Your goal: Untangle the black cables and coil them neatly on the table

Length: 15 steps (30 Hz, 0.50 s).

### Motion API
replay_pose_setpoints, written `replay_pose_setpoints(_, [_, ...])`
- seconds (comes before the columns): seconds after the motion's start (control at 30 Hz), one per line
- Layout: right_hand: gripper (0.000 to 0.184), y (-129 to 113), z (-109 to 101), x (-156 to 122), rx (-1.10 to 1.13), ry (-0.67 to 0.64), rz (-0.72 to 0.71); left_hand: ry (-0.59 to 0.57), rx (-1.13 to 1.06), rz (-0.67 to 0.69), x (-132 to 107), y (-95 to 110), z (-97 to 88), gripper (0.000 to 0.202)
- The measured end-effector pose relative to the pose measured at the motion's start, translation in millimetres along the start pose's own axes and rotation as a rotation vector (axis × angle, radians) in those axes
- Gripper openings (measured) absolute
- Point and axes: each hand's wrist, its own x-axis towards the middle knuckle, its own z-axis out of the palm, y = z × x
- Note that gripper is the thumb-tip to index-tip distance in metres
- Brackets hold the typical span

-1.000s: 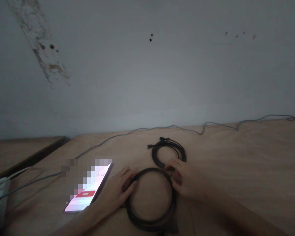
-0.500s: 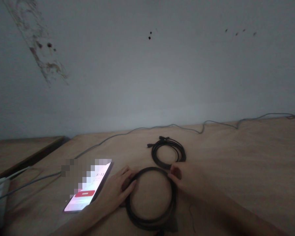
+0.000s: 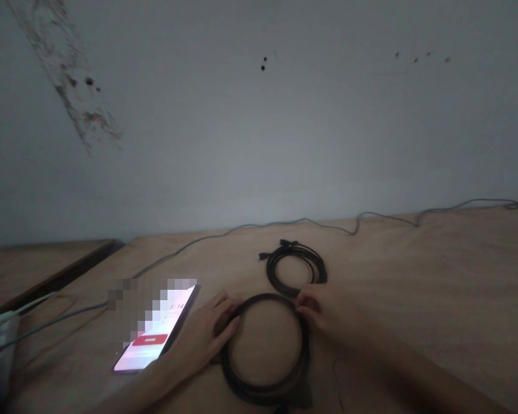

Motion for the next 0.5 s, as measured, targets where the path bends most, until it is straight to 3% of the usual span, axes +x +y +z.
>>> replay_pose_setpoints(0.2, [0.013,-1.3,-6.1,0.5,-0.006,-0.040,-0.079,0.016,-0.009,0.009,-0.5,-1.7,0.8,0.031])
replay_pose_setpoints(0.5, [0.019,-4.4,-4.2,0.4,-0.023,-0.023,-0.088,-0.011,0.018,-0.013,0.0,0.0,0.9,0.032])
